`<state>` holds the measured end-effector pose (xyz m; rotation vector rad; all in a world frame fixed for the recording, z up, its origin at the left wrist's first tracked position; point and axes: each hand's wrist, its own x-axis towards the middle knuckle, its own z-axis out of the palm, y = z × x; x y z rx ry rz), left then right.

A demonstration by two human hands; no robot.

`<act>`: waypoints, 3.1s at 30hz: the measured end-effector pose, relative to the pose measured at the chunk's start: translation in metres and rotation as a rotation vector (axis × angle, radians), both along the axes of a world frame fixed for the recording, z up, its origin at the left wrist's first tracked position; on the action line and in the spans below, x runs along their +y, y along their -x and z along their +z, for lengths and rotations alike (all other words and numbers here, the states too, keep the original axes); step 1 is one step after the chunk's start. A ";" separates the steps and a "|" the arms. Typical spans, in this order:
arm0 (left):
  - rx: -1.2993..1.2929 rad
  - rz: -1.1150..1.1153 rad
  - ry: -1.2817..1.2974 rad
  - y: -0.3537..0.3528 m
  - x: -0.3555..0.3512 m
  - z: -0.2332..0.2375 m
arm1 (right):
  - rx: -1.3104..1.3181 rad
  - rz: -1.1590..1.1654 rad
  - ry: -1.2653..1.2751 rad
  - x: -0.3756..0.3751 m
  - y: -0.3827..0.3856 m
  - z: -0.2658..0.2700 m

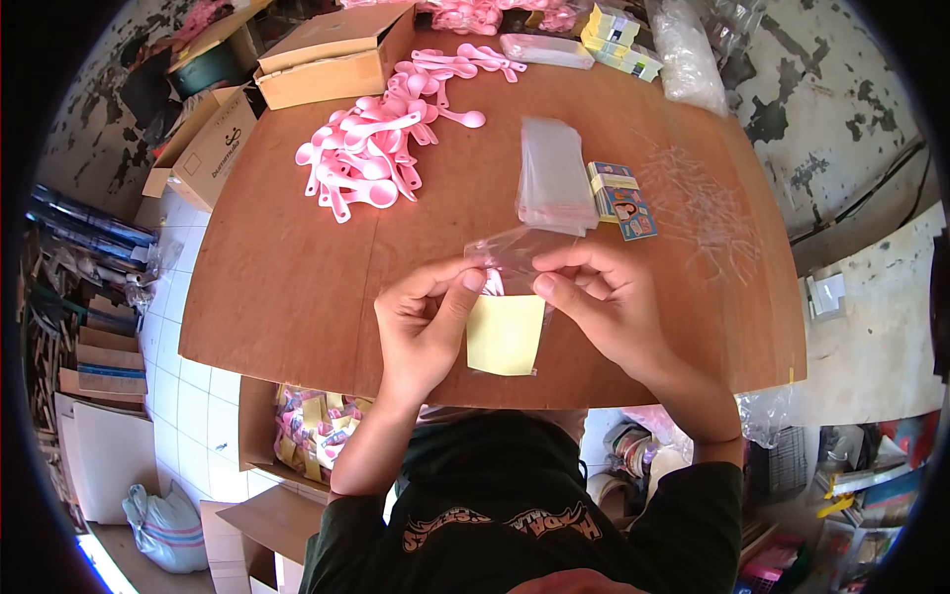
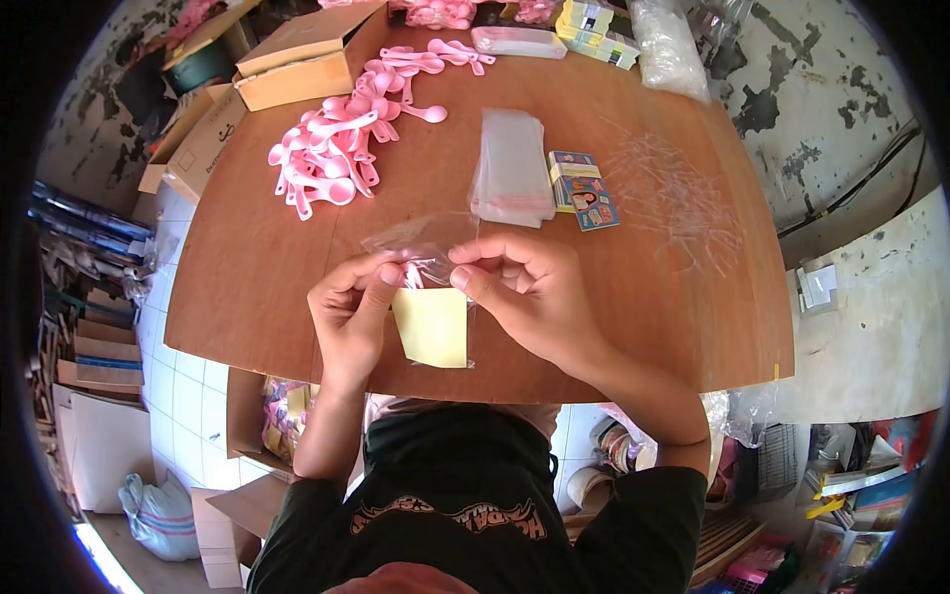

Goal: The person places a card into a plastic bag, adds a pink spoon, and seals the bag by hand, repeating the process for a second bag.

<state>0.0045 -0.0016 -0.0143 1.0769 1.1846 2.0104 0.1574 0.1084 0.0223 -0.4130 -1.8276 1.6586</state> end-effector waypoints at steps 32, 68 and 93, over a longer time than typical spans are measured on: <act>-0.020 -0.172 -0.097 0.017 -0.003 -0.012 | 0.066 0.114 -0.587 0.017 -0.001 -0.003; 0.269 -0.949 0.167 0.043 -0.118 -0.021 | -0.522 -0.335 -1.275 0.095 -0.001 -0.041; 0.240 -0.690 0.184 -0.008 -0.027 -0.011 | -0.470 -0.271 -0.892 0.116 0.015 -0.027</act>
